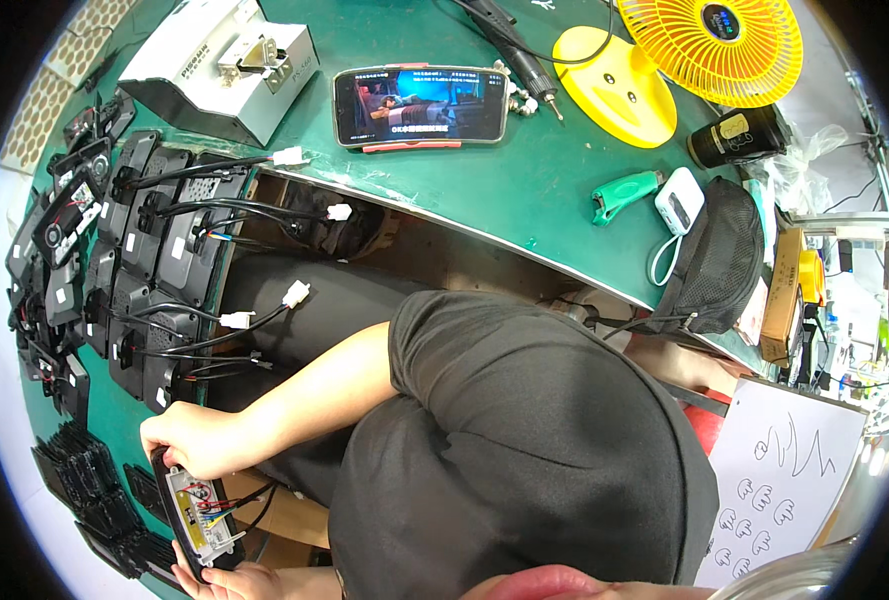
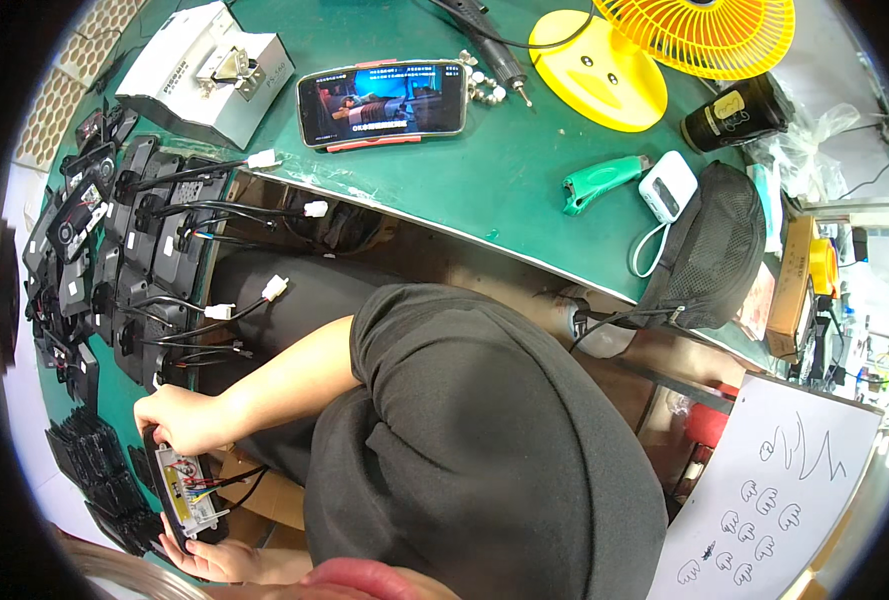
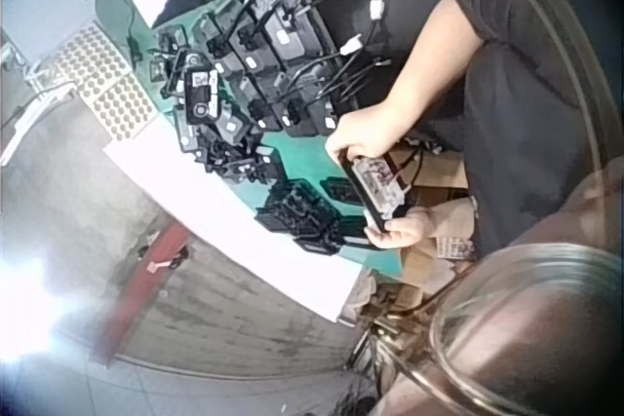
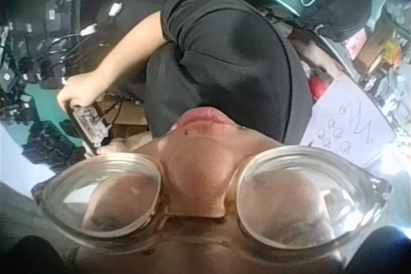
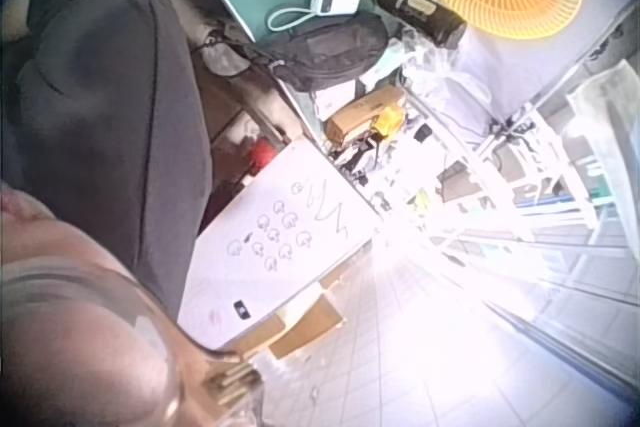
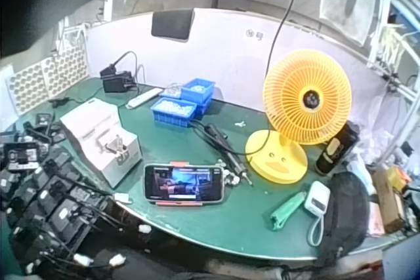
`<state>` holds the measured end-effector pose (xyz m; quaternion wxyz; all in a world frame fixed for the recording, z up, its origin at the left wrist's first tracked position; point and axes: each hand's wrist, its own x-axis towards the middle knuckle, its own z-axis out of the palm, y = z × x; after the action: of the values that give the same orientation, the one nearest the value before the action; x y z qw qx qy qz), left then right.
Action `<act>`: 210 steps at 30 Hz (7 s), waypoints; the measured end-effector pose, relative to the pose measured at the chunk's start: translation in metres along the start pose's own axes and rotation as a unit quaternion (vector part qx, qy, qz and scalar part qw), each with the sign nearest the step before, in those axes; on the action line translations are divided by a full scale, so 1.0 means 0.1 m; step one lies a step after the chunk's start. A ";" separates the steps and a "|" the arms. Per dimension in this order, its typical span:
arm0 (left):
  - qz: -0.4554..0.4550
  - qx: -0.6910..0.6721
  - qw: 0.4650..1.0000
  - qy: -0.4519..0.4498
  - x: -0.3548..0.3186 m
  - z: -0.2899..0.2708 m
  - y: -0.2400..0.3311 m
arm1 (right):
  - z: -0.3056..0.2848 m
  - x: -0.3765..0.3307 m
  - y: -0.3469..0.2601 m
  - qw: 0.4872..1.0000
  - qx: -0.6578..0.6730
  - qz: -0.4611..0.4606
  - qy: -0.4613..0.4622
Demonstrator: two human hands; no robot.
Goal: The person assembles electronic devices by hand, connecting cables to circuit boards and enclosing them in plastic casings.
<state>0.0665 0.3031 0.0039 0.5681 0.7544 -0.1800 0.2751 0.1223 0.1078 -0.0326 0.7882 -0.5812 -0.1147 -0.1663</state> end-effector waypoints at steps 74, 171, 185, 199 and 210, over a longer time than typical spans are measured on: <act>-0.265 -0.294 0.916 -0.060 -0.20 0.03 -0.09 | -0.51 -0.32 -0.42 0.958 -0.113 0.239 -0.112; -0.045 0.494 0.832 -0.247 3.22 0.44 -2.45 | -0.82 -0.66 -0.60 0.985 -0.164 -0.051 0.012; -0.032 -0.005 0.944 -0.328 0.77 0.44 0.08 | -1.90 -1.44 -0.05 0.971 -0.188 -0.011 0.145; -0.310 -0.294 0.836 -0.345 -0.18 1.88 0.21 | -2.09 -1.49 -0.11 0.877 -0.405 -0.099 0.239; -0.369 -0.347 0.810 -0.296 -0.22 1.97 0.11 | -1.80 -1.31 -0.43 0.929 -0.321 -0.078 0.165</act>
<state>0.0843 0.1106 -0.0414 0.7705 0.5613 -0.1307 -0.2725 -0.0174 -0.0590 -0.0981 0.5518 -0.7571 0.0313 -0.3484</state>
